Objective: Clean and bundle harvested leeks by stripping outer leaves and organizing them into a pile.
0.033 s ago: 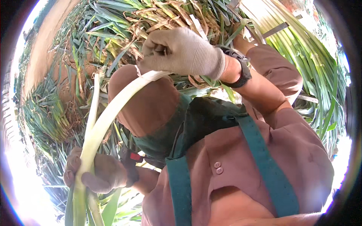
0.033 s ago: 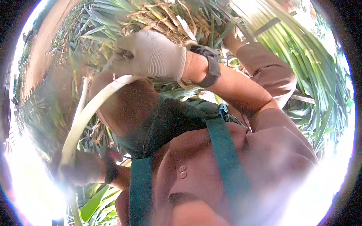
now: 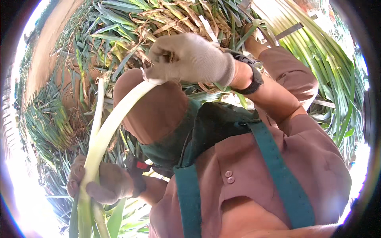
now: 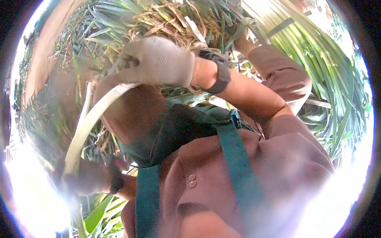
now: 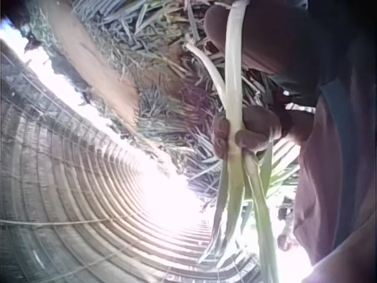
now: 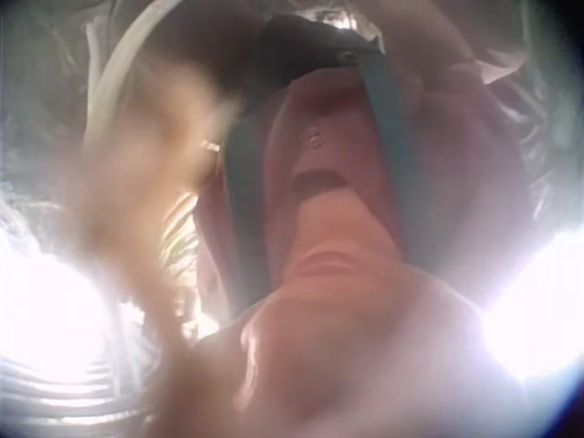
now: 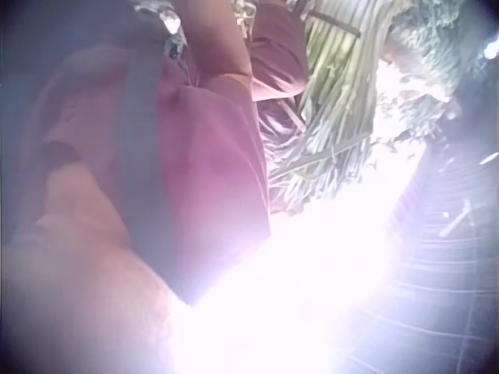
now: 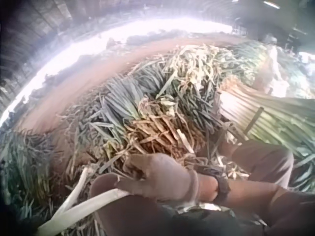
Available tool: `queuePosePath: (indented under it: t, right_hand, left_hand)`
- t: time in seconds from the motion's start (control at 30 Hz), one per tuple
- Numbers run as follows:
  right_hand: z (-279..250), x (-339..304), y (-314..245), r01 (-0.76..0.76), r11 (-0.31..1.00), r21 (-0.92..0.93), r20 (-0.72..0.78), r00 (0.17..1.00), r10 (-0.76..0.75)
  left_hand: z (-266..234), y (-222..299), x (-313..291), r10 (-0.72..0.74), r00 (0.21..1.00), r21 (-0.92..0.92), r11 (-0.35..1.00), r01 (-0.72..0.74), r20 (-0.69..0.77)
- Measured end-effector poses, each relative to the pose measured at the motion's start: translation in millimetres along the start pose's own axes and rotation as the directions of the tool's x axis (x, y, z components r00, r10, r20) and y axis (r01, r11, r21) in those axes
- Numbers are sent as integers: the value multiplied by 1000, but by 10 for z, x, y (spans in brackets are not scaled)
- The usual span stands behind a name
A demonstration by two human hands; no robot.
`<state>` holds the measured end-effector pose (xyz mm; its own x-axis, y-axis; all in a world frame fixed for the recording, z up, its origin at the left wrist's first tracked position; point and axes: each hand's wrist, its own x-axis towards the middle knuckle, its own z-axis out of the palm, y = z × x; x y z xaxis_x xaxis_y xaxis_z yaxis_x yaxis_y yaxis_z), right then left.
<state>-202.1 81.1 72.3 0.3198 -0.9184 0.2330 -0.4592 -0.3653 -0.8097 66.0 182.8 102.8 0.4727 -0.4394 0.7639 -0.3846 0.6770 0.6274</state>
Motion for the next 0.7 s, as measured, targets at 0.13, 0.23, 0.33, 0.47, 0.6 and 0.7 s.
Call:
queuePosePath:
  t: [0.13,0.23,0.33,0.47,0.6,0.7]
  right_hand:
    - [259,46,197,-30,982,186,93,996,13]
    - [320,132,264,-100,881,462,167,986,24]
    - [269,47,309,-290,645,707,231,957,177]
    - [17,-152,694,-342,464,817,186,919,349]
    - [-321,-371,1608,-299,915,273,-411,823,392]
    - [-583,-678,2522,-546,830,-119,-623,691,365]
  left_hand:
    - [42,-34,17,28,999,-29,999,-27,37]
    - [-56,-16,49,37,994,-35,999,-33,107]
    - [-214,-78,71,69,988,-21,998,-67,135]
    - [-421,-139,137,67,982,-16,998,-66,179]
    - [-354,-128,147,33,997,275,960,-50,66]
    - [-156,-76,190,-34,998,180,983,43,-51]
